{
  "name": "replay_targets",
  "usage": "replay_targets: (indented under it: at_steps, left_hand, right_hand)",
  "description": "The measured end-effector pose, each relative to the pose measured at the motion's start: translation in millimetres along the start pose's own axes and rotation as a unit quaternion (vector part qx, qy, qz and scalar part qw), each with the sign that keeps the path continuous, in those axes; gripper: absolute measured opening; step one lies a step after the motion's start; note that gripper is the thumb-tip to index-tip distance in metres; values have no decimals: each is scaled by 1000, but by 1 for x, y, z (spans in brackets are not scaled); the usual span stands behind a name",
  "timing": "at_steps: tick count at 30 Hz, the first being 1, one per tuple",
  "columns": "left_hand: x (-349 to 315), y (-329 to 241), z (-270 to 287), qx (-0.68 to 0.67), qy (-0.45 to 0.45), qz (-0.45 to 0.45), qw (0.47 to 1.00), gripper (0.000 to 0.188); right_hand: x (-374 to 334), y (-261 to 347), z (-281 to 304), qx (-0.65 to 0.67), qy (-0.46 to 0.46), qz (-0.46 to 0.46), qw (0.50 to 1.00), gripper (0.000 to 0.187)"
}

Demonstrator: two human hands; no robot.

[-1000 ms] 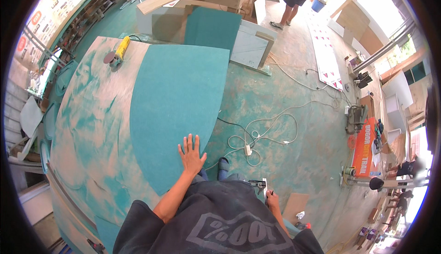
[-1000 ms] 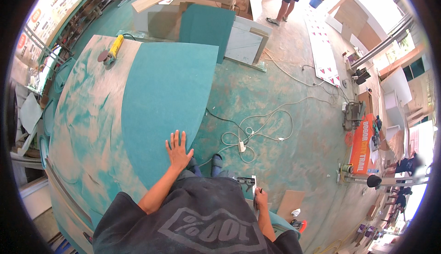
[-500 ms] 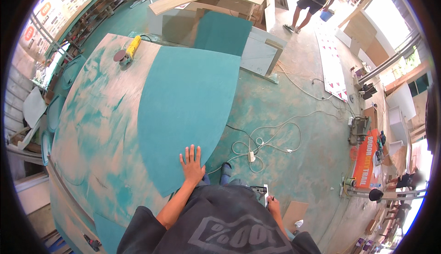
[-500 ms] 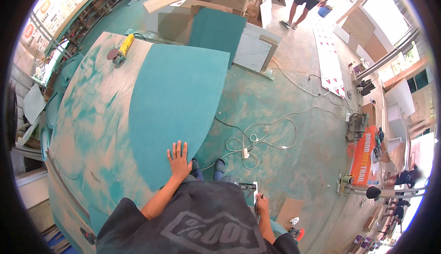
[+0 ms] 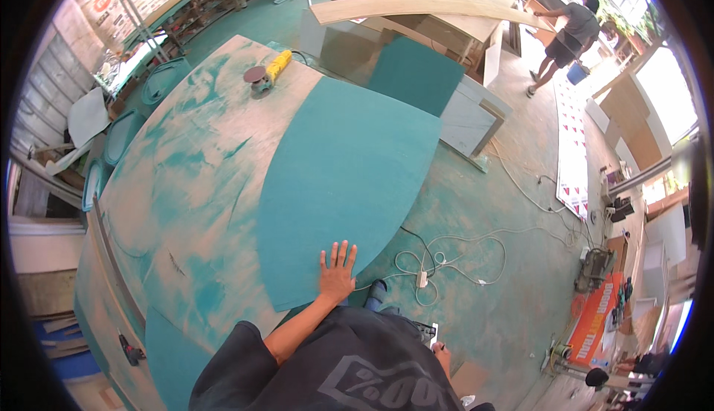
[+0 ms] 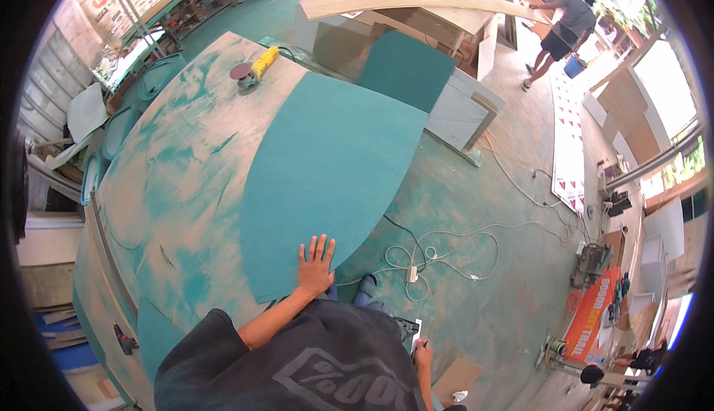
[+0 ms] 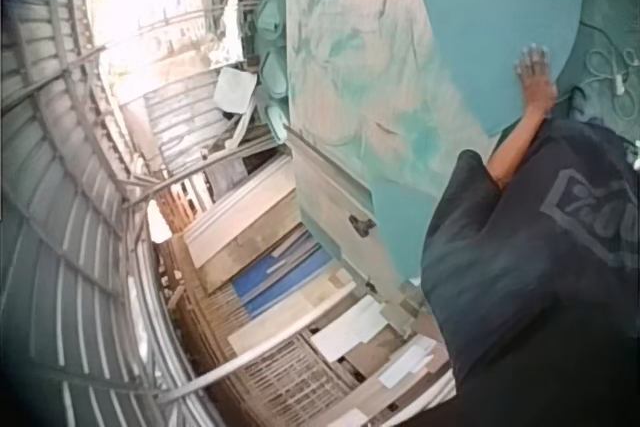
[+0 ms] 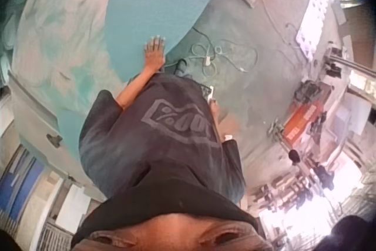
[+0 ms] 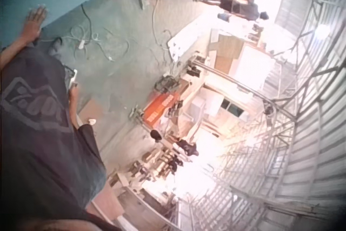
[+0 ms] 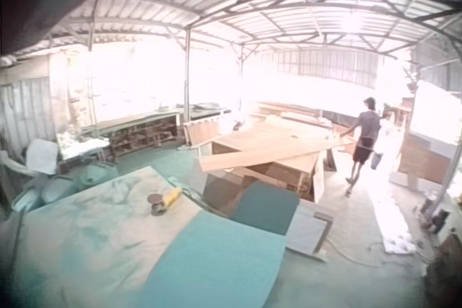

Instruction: The person uses a pencil and a combination square to mark lines on several green-surfaced wooden panels, moving between different boards on the floor and a workbench.

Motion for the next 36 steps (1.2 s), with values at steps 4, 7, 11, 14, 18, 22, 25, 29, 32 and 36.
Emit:
replay_targets:
  at_steps: [4,7,11,14,18,22,25,29,32,36]
  left_hand:
    - [-2,0,3,-5,-4,3,1000,101]
    - [-3,2,5,-38,-4,2,999,97]
    - [-7,9,20,-156,-17,10,988,88]
    - [-21,36,20,-230,-72,108,964,82]
    - [-79,112,5,-254,-141,428,856,78]
    - [-143,153,-2,-226,-114,586,769,82]
    - [-154,158,1,-247,-138,564,776,82]
    - [-155,155,-10,-265,-175,530,786,80]
    - [-156,158,-7,-272,-192,550,766,78]
    - [-146,166,-15,-310,-200,548,751,74]
  right_hand:
    - [17,-18,2,-22,15,26,999,23]
    - [25,-13,4,-22,18,37,999,24]
    - [16,36,1,-28,-5,62,998,25]
    - [6,88,-10,54,12,11,998,24]
    - [40,149,-21,96,58,38,993,23]
    - [91,234,-57,93,135,179,970,26]
    - [93,321,-114,56,173,300,936,26]
    - [103,374,-174,41,259,224,939,25]
    - [112,393,-204,62,297,206,930,30]
    - [134,396,-219,73,308,163,934,38]
Point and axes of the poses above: each hand's wrist, its own x-axis towards the middle knuckle, its own z-axis out of the back of the hand, y = z × x, the point moved 6 cm from there along x, towards the middle knuckle, and after that the axes turned 4 degrees about y, right-handed, at the moved point
